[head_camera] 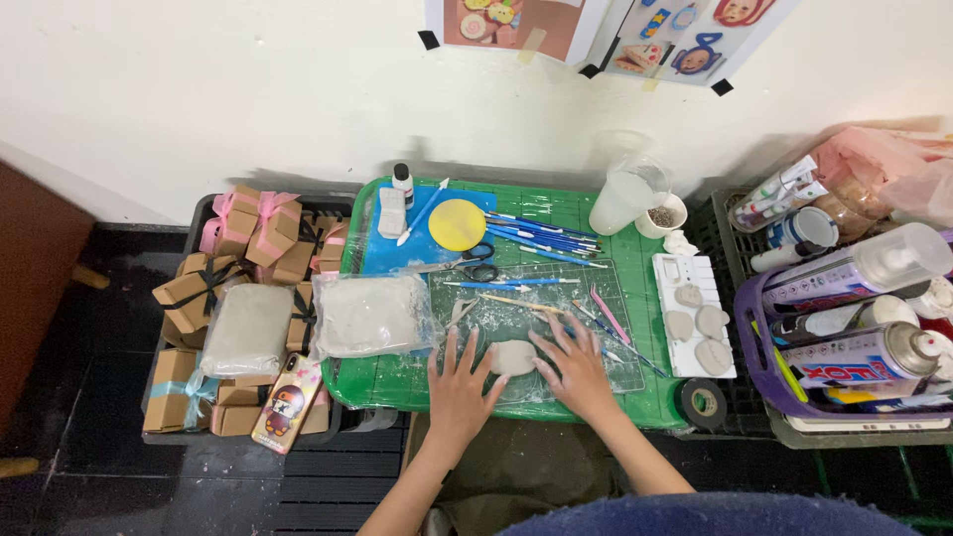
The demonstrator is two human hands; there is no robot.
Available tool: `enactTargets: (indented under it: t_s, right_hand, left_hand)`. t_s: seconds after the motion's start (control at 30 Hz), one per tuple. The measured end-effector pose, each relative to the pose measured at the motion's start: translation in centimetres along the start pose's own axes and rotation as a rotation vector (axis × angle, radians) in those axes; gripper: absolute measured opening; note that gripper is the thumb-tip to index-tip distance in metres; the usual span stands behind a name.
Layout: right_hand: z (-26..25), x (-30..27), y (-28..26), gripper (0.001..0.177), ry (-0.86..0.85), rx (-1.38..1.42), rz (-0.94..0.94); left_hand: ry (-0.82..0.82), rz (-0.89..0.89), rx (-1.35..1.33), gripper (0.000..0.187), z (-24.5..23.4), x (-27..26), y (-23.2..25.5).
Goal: The person shapes a flat piece of clay by hand, using a wooden tool and a blue stylus to smooth the edges and surface while the clay rests on a plastic-covered surface.
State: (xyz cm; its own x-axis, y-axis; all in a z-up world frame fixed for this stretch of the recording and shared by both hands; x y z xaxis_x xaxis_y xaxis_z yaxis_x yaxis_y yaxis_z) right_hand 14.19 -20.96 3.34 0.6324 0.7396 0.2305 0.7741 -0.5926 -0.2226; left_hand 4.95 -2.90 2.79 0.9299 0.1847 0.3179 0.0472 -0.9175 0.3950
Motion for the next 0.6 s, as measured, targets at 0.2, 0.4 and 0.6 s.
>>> enactTargets:
  t_s: [0.2, 0.4, 0.6]
  right_hand:
    - [-0.7, 0.4, 0.8, 0.036, 0.023, 0.045, -0.039]
    - [-1.8, 0.8, 0.1, 0.039, -0.029, 0.043, -0.086]
    - [-1.2, 0.6, -0.7, 0.037, -0.060, 0.023, 0.011]
  left_hand:
    - [-0.062, -0.030, -0.074, 0.047, 1.2, 0.5, -1.3]
    - [-0.037, 0.051, -0.188, 0.061, 0.0, 0.1, -0.6]
    - [-0.079, 0.073, -0.114, 0.053, 0.0, -0.3, 0.2]
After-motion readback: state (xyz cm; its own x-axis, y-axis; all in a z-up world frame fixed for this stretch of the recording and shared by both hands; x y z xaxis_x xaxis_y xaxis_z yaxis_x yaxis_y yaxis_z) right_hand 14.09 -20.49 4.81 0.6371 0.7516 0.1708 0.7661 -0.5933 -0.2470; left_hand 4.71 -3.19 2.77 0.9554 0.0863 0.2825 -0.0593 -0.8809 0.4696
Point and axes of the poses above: each hand's wrist, its own x-axis towards the middle knuckle, its own z-axis out of the palm, y = z × x, the point moved 5 cm from there along x, towards the middle knuckle, and after that the axes turned 8 degrees about -z, right-handed, at the moved point
